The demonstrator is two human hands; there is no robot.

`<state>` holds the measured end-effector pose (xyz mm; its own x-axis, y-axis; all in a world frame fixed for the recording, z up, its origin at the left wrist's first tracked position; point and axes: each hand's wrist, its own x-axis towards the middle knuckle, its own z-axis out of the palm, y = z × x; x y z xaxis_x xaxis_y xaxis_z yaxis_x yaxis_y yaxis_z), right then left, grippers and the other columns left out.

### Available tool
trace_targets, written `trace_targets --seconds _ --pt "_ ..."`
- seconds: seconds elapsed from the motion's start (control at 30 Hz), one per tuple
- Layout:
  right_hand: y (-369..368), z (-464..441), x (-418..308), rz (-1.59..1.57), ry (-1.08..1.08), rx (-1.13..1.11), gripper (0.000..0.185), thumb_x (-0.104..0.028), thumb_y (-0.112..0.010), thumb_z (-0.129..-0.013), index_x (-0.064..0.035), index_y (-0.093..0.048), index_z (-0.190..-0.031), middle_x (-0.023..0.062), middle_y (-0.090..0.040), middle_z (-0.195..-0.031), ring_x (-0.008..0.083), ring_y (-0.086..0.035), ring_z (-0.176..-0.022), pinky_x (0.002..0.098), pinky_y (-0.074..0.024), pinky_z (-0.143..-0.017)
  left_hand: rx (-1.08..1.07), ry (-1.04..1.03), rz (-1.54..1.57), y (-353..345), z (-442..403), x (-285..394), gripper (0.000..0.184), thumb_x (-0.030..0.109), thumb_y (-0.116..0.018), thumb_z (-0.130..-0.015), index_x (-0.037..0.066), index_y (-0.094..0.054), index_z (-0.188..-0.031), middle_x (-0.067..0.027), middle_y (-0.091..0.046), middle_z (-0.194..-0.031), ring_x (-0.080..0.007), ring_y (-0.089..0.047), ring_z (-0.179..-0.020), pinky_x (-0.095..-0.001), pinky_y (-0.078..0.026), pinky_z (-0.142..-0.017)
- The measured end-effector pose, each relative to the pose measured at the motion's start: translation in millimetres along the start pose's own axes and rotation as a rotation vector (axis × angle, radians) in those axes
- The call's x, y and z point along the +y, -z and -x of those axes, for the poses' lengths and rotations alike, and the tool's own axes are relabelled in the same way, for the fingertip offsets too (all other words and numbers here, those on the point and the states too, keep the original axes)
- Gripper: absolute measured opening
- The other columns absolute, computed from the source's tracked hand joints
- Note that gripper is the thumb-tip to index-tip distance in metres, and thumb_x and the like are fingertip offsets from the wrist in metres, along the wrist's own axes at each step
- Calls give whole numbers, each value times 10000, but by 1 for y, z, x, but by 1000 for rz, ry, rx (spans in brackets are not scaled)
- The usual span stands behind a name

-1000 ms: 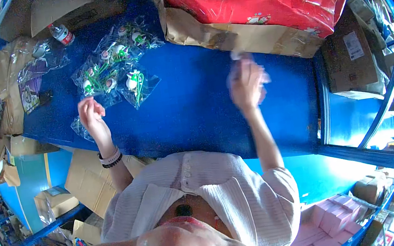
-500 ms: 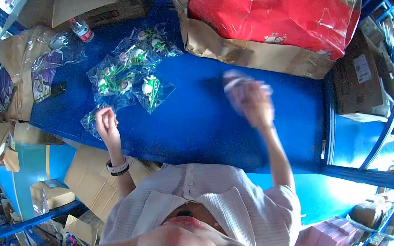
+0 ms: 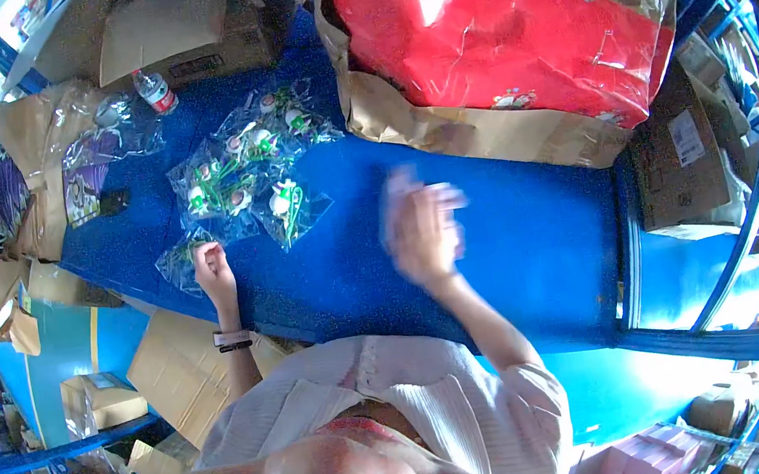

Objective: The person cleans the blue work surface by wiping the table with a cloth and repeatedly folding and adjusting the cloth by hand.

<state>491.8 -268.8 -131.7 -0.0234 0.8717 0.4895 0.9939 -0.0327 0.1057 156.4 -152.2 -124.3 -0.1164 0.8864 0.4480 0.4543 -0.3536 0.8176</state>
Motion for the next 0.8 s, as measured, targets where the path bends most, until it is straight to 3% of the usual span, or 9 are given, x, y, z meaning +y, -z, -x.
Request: trace_targets --seconds 0.13,0.27,0.3,0.37,0.4,0.47,0.57,0.63,0.8 --pt "38 4 -63 -548 407 -122 603 -269 -532 -811 -62 -416 -1365 190 -421 -1381 362 -411 -1272 476 -355 -1027 -16 2 -41 6 1 5 81 39 -563 -871 51 -582 -949 -22 -583 -721 -96 -463 -544 -210 -360 -498" --pt "54 12 8 -361 105 -124 519 -268 -585 -791 -155 -499 -1290 115 -526 -1276 299 -561 -1072 428 -470 -877 1 67 2 3 4 6 68 41 -561 -870 54 -582 -934 -10 -540 -666 -89 -423 -519 -216 -344 -484" --pt "44 25 41 -380 -90 -99 460 -239 -603 -823 -176 -512 -1270 90 -580 -1157 254 -598 -950 369 -515 -766 21 95 76 2 2 2 66 39 -561 -868 55 -582 -929 -5 -526 -657 -86 -413 -517 -216 -338 -482" --pt "56 44 115 -1089 -1174 -139 342 -240 -559 -913 -163 -530 -1245 54 -583 -1129 211 -606 -903 304 -523 -730 52 152 217 2 0 -7 62 36 -562 -865 57 -582 -920 4 -498 -640 -81 -392 -514 -217 -326 -477" --pt "36 78 173 -1090 -1177 -143 342 -240 -559 -913 -163 -530 -1245 54 -583 -1129 211 -606 -903 304 -523 -730 65 176 283 3 -2 -9 61 35 -562 -863 58 -581 -916 8 -484 -632 -79 -382 -512 -217 -321 -475" --pt "-2 148 268 261 -834 28 476 -329 -592 -869 -116 -505 -1286 142 -506 -1253 314 -584 -1011 418 -516 -798 57 183 265 4 -1 -9 60 34 -563 -862 59 -581 -913 11 -479 -629 -78 -380 -514 -216 -318 -476" --pt "-33 188 318 642 -862 -42 563 -373 -537 -869 -84 -427 -1339 229 -455 -1289 398 -448 -1183 518 -388 -980 60 189 235 3 -1 -7 58 31 -567 -858 60 -582 -906 17 -463 -619 -77 -375 -518 -211 -311 -479" --pt "-33 148 287 698 -976 -424 580 -380 -512 -873 -37 -417 -1331 264 -409 -1319 476 -401 -1191 547 -326 -1025 70 167 228 2 -3 -13 58 29 -567 -857 59 -583 -905 19 -461 -617 -76 -374 -518 -210 -310 -481" --pt "-20 28 83 52 -376 -56 536 -111 -555 -735 65 -467 -1234 281 -424 -1267 457 -491 -1022 479 -440 -857 56 117 181 1 -1 -20 60 24 -567 -854 58 -588 -899 21 -460 -611 -73 -376 -521 -204 -308 -489"
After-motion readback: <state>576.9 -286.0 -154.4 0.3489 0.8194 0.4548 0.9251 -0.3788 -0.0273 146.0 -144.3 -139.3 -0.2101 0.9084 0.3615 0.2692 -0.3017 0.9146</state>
